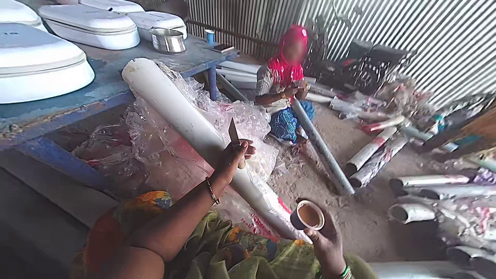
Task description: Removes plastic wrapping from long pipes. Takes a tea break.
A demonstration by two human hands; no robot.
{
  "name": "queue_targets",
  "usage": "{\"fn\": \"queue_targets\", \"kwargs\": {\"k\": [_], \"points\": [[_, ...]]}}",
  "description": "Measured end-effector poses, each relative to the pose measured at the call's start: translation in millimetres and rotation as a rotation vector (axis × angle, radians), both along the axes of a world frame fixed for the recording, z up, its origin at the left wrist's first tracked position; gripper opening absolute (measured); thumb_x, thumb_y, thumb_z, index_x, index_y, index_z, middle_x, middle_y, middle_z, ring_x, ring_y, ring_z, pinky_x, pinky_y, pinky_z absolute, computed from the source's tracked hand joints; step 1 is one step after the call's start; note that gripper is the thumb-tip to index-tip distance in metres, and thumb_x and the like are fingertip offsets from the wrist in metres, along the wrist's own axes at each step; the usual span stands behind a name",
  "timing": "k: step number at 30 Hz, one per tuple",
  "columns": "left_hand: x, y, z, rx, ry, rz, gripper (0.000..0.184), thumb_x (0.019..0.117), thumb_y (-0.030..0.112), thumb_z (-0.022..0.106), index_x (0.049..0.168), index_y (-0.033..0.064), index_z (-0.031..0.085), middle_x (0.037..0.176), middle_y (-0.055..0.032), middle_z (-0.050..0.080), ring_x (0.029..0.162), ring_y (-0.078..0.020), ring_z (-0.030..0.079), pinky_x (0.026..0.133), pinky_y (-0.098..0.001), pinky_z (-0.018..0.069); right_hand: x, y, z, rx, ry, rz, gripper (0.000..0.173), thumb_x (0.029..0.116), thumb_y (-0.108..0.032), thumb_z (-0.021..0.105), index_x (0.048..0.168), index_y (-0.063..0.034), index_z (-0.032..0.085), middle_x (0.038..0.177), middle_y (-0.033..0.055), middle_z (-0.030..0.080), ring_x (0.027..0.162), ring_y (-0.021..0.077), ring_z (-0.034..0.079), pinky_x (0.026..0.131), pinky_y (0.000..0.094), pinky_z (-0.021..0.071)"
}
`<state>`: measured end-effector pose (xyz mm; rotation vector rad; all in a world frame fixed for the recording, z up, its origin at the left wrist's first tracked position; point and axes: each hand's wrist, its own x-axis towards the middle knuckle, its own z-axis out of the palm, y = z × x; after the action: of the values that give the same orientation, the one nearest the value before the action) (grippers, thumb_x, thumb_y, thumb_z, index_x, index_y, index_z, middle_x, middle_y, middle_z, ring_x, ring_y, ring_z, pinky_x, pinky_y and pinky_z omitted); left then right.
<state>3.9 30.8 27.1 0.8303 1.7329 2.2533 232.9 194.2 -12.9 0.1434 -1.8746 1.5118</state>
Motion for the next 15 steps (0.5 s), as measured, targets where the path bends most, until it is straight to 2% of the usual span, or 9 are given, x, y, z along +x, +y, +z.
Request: {"fn": "queue_targets", "kwargs": {"k": [4,10,15], "points": [[-2,1,-11,-0.046,0.071,-0.010,0.038,0.1103,0.025,0.035,0.128,-0.0022,0.054,0.105,-0.0034,0.073,0.099,-0.0095,0.071,0.094,-0.0298,0.0576,3,2,-3,-0.049,-0.040,-0.054,0.061,0.0850,-0.052,0.077,0.131,-0.0147,0.063,0.124,-0.0082,0.069,0.116,0.0057,0.064,0.101,0.0284,0.0543],[-8,3,-9,0.006,0.023,-0.035,0.033,0.1110,0.024,0.031,0.124,0.0030,0.054,0.100,-0.0012,0.073,0.096,-0.0118,0.073,0.092,-0.0305,0.0593,3,12,-2,-0.038,-0.022,-0.080,0.060,0.0866,-0.052,0.076,0.133,-0.0173,0.061,0.126,-0.0075,0.068,0.117,0.0075,0.064,0.103,0.0302,0.0538],[-2,2,-7,-0.033,-0.014,-0.023,0.033,0.1112,0.027,0.035,0.125,0.0048,0.055,0.103,-0.0010,0.073,0.097,-0.0108,0.073,0.093,-0.0294,0.0583,4,14,1,-0.018,-0.007,-0.085,0.059,0.0879,-0.054,0.074,0.133,-0.0174,0.061,0.126,-0.0093,0.067,0.118,0.0053,0.062,0.104,0.0284,0.0526]]}}
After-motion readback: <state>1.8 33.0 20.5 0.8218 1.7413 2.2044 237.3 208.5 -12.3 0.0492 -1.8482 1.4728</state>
